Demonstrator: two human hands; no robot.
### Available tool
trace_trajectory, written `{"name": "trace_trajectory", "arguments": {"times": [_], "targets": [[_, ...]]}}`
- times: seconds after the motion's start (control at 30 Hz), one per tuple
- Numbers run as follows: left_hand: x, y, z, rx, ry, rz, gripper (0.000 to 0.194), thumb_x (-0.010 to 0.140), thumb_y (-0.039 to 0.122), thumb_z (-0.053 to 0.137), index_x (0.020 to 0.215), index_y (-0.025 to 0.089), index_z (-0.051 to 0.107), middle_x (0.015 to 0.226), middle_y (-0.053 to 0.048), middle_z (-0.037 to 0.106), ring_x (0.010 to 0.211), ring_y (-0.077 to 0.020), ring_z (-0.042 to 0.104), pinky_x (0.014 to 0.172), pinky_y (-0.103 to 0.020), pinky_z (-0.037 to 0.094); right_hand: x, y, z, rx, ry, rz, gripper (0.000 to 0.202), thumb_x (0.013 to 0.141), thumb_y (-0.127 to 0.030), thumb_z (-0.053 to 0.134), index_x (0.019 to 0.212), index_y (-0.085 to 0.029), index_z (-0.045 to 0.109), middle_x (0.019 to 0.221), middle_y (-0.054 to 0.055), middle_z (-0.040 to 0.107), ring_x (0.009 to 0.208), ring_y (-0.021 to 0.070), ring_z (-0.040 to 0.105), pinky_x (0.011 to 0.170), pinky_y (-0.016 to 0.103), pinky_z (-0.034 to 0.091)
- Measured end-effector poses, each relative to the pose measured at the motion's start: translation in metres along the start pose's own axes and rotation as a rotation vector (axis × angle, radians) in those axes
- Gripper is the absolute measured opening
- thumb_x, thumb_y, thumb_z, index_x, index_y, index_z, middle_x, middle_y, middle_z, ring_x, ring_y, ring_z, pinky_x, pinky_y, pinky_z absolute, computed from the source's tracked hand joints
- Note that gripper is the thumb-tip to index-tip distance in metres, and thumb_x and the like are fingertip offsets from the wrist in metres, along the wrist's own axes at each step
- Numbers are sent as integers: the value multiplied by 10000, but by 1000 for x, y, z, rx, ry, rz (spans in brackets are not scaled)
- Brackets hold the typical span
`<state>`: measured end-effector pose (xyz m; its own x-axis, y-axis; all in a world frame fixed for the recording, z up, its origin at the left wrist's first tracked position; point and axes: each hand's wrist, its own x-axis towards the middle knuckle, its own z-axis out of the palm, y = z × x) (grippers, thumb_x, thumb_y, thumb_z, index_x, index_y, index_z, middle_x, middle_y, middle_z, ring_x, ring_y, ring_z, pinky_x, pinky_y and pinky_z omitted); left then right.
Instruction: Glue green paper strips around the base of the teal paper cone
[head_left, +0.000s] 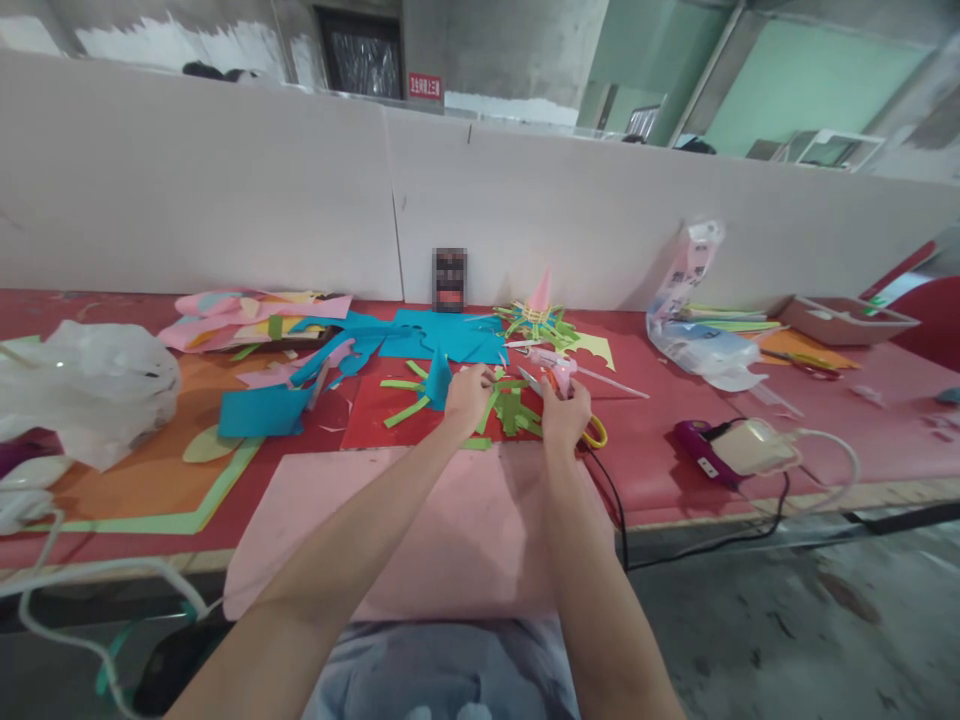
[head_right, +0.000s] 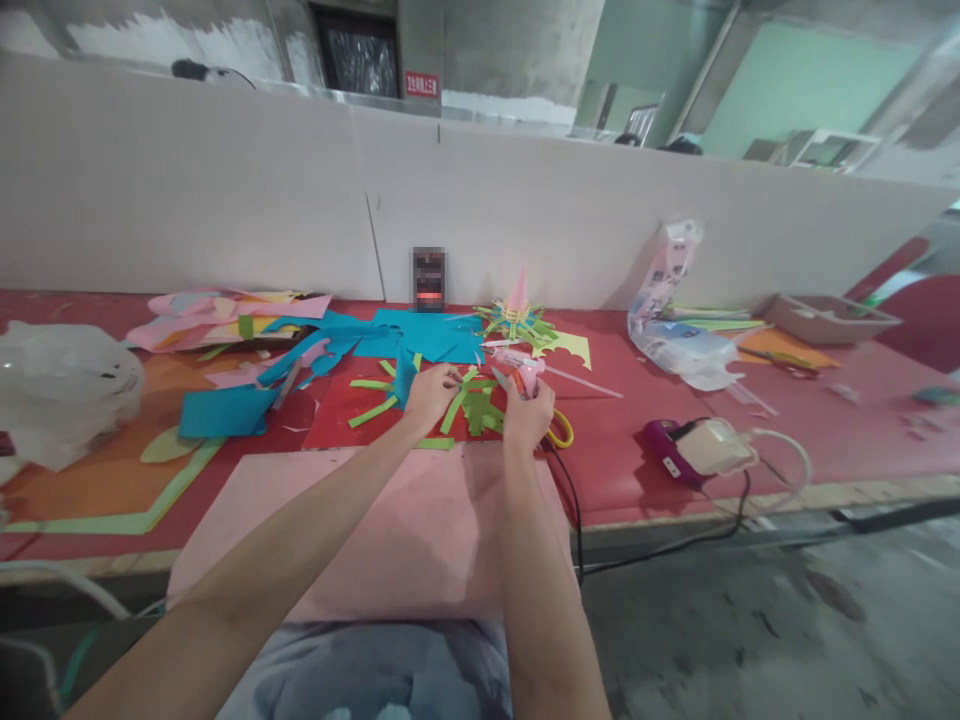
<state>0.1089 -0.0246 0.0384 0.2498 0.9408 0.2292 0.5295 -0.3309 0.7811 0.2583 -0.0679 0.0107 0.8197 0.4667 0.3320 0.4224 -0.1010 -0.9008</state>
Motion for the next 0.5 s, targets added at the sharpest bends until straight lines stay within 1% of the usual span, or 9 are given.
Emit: {"name": "trace_trajectory", "arguments": {"times": [0.13, 0.27, 0.37, 0.5], "targets": [[-2, 2, 4, 29, -32, -19, 197, 749, 39, 566, 852, 183, 653, 873, -30, 723, 834, -144, 667, 778, -241, 498, 0, 1, 1, 16, 35, -27, 529, 720, -463, 609, 1120, -118, 576, 1063, 117, 603, 904, 203, 573, 841, 319, 443], [-2, 2, 7, -70, -53, -60, 208, 743, 11, 544, 829, 165, 656, 884, -33, 726, 844, -133, 672, 751, -210, 504, 0, -2, 2, 43, 57, -66, 522, 726, -468, 608, 1106, -111, 584, 1047, 108, 603, 909, 195, 565, 857, 313, 438], [-1, 2, 7, -139, -28, -51, 216, 739, -9, 537, 820, 154, 655, 899, -33, 726, 856, -127, 674, 764, -201, 507, -1, -3, 2, 65, 54, -77, 524, 722, -455, 616, 1112, -108, 587, 1050, 106, 601, 931, 197, 563, 872, 312, 436], [0, 5, 4, -210, 48, -32, 173, 759, 19, 559, 831, 151, 645, 934, -36, 719, 871, -119, 671, 794, -202, 510, -2, -4, 2, 61, 54, -89, 530, 725, -453, 612, 1124, -106, 582, 1061, 109, 598, 941, 200, 564, 878, 321, 438]]}}
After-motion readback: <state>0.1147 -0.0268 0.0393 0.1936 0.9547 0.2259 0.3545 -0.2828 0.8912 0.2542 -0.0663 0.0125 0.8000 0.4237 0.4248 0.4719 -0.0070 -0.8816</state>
